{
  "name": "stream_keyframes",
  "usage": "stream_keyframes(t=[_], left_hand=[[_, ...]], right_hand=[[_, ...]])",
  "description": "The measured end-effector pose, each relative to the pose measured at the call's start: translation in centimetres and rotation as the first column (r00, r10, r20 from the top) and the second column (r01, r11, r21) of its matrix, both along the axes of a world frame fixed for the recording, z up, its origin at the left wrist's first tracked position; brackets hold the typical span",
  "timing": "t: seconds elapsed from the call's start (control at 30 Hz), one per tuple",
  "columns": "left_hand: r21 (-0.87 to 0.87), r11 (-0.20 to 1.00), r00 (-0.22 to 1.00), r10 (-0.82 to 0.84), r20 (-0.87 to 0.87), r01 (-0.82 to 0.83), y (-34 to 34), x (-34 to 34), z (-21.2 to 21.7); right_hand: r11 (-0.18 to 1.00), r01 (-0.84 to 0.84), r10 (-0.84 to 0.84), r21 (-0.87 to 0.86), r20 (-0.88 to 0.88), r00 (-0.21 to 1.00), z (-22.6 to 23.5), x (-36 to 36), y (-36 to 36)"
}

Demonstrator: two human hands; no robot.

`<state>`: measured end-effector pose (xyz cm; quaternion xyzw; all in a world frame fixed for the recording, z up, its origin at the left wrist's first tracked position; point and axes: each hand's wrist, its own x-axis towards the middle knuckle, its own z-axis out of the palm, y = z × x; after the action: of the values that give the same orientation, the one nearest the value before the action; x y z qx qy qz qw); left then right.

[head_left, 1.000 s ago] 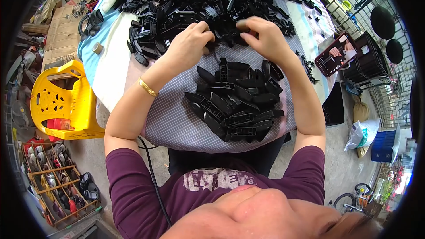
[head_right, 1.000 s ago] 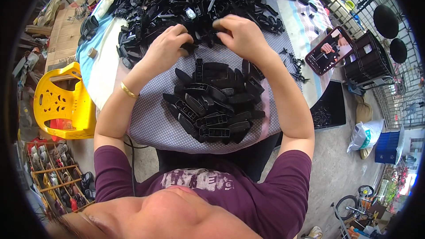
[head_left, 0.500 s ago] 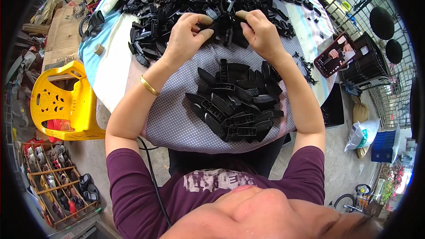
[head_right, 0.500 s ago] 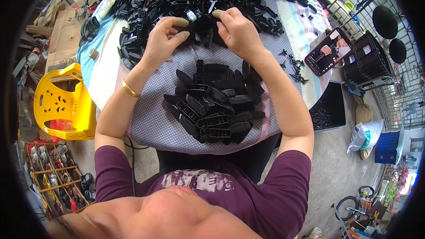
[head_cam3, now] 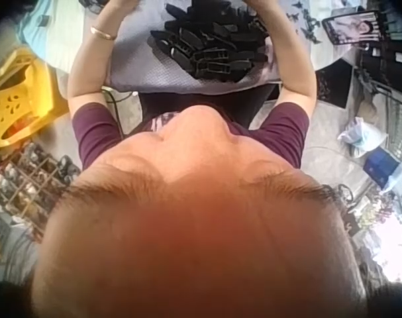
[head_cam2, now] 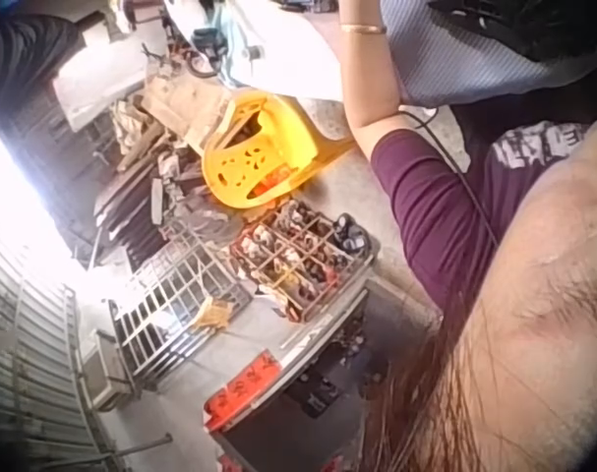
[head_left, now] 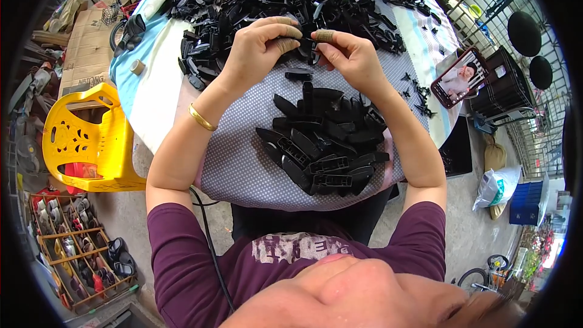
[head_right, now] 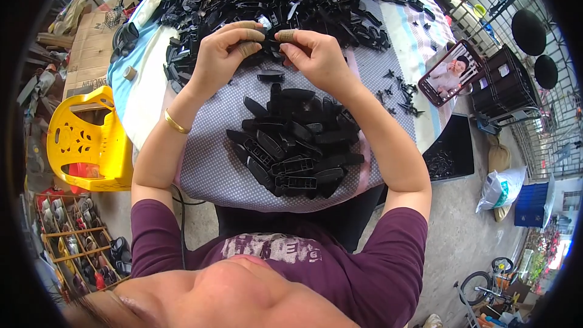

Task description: Inspecting and assembling small black plastic components at a workshop table.

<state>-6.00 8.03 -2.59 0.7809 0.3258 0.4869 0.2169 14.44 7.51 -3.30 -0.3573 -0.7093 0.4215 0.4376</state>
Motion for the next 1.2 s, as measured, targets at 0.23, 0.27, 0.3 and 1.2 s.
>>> stream_keyframes(t=[0.23, 0.27, 0.3, 1.2], left_hand=[[-0.815, 0.477, 0.911, 0.067, 0.408, 0.330, 1.2, -1.6, -0.5], [-0.814, 0.388, 0.879, 0.019, 0.477, 0.433, 1.2, -1.5, -0.4], [-0.827, 0.367, 0.881, 0.041, 0.472, 0.426, 1.0, -1.5, -0.2], [-0.432, 0.889, 0.970, -0.051, 0.236, 0.152, -1.3, 0.1, 0.6]], right_hand=[[0.314, -0.167, -0.405, 0.935, 0.291, 0.867, 1.3, 0.1, 0.5], [0.314, -0.168, -0.406, 0.935, 0.292, 0.866, 1.4, 0.7, 0.9], [0.308, -0.041, -0.486, 0.950, 0.194, 0.852, 1.5, 1.3, 1.3], [0.982, -0.084, 0.051, -0.171, -0.189, 0.981, 0.4, -0.7, -1.0]])
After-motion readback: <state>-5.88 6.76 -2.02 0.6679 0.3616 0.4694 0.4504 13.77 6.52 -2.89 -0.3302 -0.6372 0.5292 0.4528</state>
